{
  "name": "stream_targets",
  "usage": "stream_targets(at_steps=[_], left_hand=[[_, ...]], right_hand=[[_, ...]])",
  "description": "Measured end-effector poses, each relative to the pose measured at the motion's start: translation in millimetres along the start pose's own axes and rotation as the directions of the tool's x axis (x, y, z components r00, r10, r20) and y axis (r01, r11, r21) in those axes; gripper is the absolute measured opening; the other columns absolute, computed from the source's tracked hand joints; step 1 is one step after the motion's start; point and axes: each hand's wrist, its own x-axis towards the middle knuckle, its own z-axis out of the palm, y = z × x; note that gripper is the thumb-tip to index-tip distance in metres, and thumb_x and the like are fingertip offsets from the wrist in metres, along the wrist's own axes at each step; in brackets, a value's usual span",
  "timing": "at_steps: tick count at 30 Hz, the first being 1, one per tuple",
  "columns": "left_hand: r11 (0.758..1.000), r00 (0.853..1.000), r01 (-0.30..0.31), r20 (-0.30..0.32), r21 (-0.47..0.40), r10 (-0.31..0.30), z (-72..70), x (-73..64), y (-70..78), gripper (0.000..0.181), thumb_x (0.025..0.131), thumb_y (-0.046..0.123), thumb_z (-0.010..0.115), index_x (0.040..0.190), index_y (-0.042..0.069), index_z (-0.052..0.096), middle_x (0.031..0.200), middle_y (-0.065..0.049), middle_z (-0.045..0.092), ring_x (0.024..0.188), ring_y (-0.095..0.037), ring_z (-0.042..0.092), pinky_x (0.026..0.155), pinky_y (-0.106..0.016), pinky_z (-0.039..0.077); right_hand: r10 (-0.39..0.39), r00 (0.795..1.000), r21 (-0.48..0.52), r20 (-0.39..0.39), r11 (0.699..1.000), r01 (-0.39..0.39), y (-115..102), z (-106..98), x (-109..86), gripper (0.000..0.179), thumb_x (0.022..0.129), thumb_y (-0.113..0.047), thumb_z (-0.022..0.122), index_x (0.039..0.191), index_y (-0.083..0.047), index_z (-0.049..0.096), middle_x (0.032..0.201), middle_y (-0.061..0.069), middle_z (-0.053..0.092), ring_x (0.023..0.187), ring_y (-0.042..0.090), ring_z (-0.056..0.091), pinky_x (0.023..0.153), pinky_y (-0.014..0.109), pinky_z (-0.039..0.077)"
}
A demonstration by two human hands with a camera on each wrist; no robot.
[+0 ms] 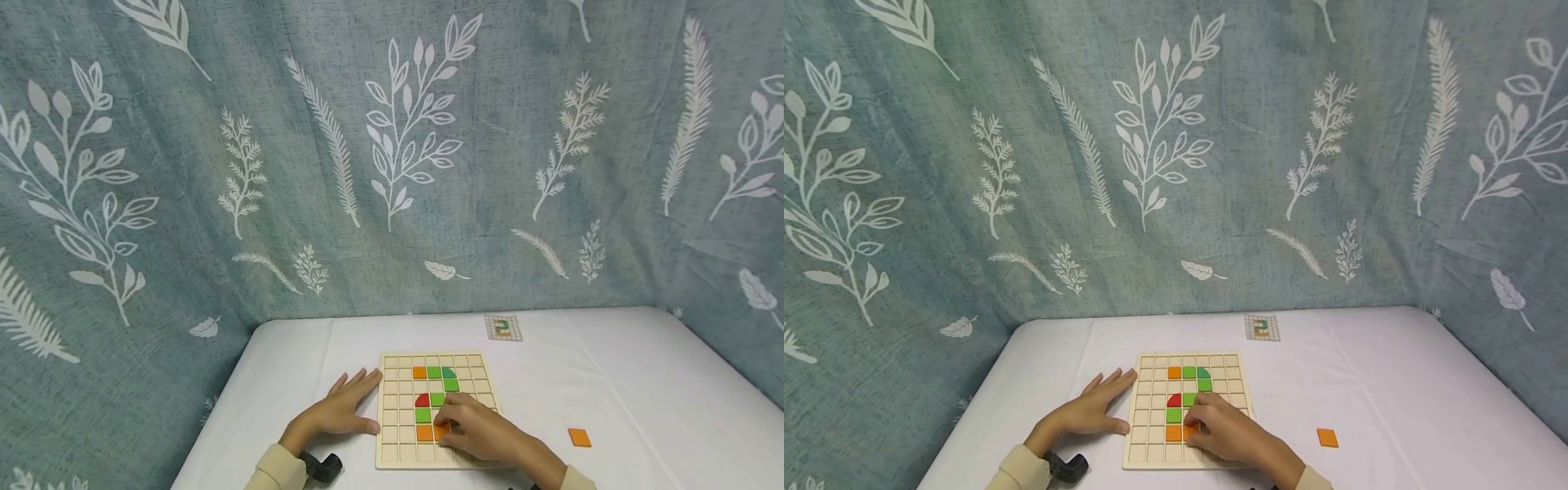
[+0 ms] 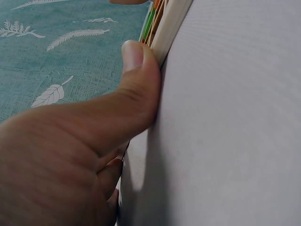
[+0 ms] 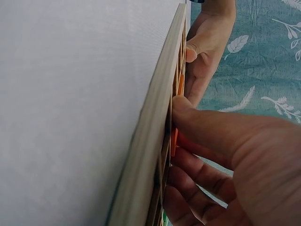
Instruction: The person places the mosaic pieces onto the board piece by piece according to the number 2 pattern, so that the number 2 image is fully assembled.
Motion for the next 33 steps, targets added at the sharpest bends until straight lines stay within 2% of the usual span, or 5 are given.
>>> stream_targets(at_steps=[9, 16, 21, 28, 33], left_hand=[[1.0, 1.0, 0.0, -0.003, 0.013, 0.0, -0.7, 0.9, -1.0, 0.107, 0.078, 0.058, 0.076, 0.159, 0.01, 0.025, 0.167, -0.009, 0.023, 0.156, -0.033, 0.013, 0.126, -0.058, 0.001], [1.0, 1.0, -0.006, -0.002, 0.008, 0.006, -0.5, 0.7, 1.0, 0.106, 0.078, 0.056, 0.077, 0.159, 0.009, 0.026, 0.167, -0.009, 0.023, 0.156, -0.033, 0.013, 0.125, -0.059, 0.001], [1.0, 1.0, -0.005, 0.002, 0.001, 0.005, -0.1, -1.5, -0.2, 0.106, 0.079, 0.056, 0.077, 0.159, 0.009, 0.025, 0.167, -0.01, 0.023, 0.156, -0.033, 0.013, 0.125, -0.059, 0.0], [1.0, 1.0, -0.009, 0.002, 0.006, 0.009, 0.0, -2.7, -3.3, 0.106, 0.08, 0.058, 0.075, 0.159, 0.009, 0.025, 0.167, -0.009, 0.023, 0.156, -0.033, 0.013, 0.125, -0.059, 0.001], [1.0, 1.0, -0.024, 0.001, -0.003, 0.024, -0.6, -0.7, -1.9, 0.106, 0.079, 0.059, 0.075, 0.159, 0.009, 0.025, 0.167, -0.009, 0.022, 0.156, -0.034, 0.013, 0.125, -0.059, 0.0]], right_hand=[[-0.012, 1.0, -0.016, -0.006, 1.0, 0.012, -2.0, -1.6, 2.3, 0.026, 0.09, -0.033, 0.074, 0.108, -0.014, 0.074, 0.099, -0.01, 0.057, 0.085, 0.001, 0.047, 0.073, 0.018, 0.05], [-0.02, 0.999, -0.052, -0.034, 0.998, 0.018, -4.6, -4.6, -2.7, 0.027, 0.091, -0.03, 0.074, 0.111, -0.012, 0.073, 0.102, -0.008, 0.059, 0.091, 0.004, 0.053, 0.077, 0.017, 0.053], [-0.036, 0.997, -0.063, -0.071, 0.998, 0.031, -7.4, -15.3, -9.2, 0.023, 0.091, -0.022, 0.074, 0.11, -0.01, 0.073, 0.107, -0.004, 0.065, 0.099, 0.011, 0.063, 0.081, 0.023, 0.058], [-0.075, 0.991, -0.019, -0.111, 0.997, 0.073, -5.4, -35.1, -23.7, 0.023, 0.093, -0.02, 0.072, 0.114, -0.01, 0.07, 0.105, 0.0, 0.065, 0.092, 0.016, 0.064, 0.074, 0.026, 0.058], [-0.038, 0.985, -0.05, -0.167, 0.998, 0.03, 1.9, -49.3, -41.1, 0.024, 0.094, -0.027, 0.07, 0.113, -0.012, 0.068, 0.11, -0.001, 0.067, 0.095, 0.019, 0.067, 0.077, 0.03, 0.06]])
